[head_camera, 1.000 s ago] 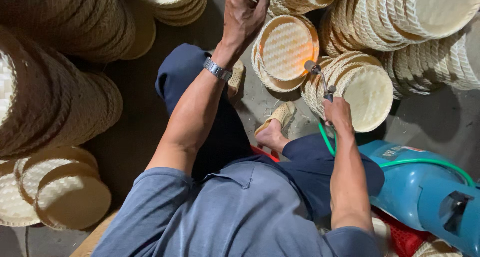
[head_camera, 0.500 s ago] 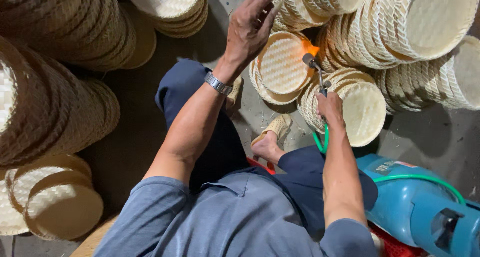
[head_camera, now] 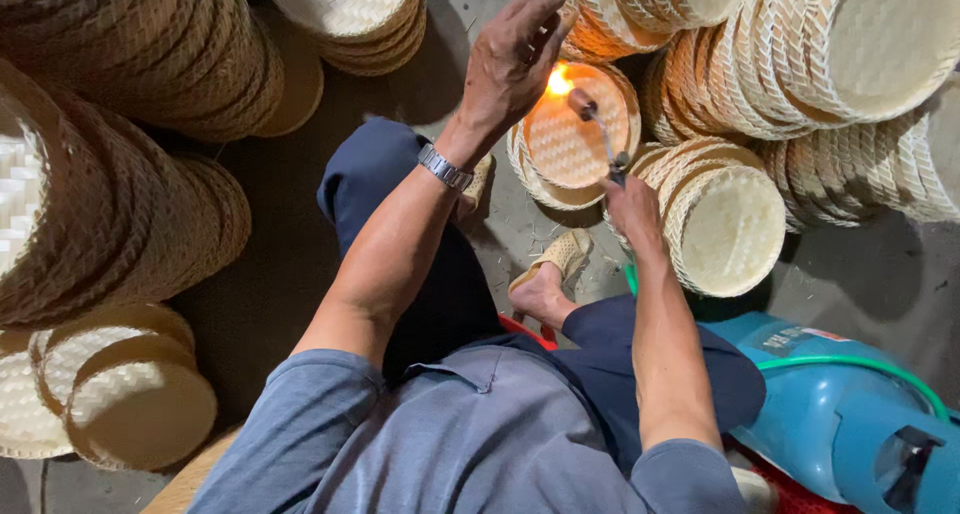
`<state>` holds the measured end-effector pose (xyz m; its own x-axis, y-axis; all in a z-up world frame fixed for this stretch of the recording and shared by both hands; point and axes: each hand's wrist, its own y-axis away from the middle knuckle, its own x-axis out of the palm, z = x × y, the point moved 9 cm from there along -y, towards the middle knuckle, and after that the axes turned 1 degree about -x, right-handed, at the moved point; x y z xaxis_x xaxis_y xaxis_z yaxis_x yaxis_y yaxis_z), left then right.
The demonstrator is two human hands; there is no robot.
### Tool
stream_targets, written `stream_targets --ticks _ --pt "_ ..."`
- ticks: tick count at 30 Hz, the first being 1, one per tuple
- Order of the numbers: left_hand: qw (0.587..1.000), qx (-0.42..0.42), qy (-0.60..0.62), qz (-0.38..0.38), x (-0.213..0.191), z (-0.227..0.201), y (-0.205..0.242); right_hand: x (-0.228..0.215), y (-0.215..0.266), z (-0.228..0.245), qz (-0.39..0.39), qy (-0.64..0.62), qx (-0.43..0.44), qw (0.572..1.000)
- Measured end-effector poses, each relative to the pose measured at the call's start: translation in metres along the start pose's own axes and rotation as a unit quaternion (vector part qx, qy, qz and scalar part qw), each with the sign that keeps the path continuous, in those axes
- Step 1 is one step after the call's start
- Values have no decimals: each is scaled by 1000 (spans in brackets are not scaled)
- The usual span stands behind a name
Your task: The person uses a handheld blowtorch to apply flame to the surface of woven baskets. They pick up baskets from a stack, rotate them to treat different areas, and place them back down. The process is repeated for multiple baskets in a repetitive manner.
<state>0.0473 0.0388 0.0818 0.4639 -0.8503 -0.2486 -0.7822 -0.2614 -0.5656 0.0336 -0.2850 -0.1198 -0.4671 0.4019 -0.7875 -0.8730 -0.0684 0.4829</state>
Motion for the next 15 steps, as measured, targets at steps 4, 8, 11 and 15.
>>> stream_targets --ticks 4,8,11,15 --pt "1000 -2 -10 -7 1 1 1 -2 0 -60 -49 76 20 996" --pt "1000 10 8 9 4 -2 1 22 24 -73 38 145 3 989" --pt "999 22 20 12 12 -6 5 36 39 -37 56 43 8 997" --pt "998 21 -29 50 39 11 28 14 24 14 -43 -30 -51 997"
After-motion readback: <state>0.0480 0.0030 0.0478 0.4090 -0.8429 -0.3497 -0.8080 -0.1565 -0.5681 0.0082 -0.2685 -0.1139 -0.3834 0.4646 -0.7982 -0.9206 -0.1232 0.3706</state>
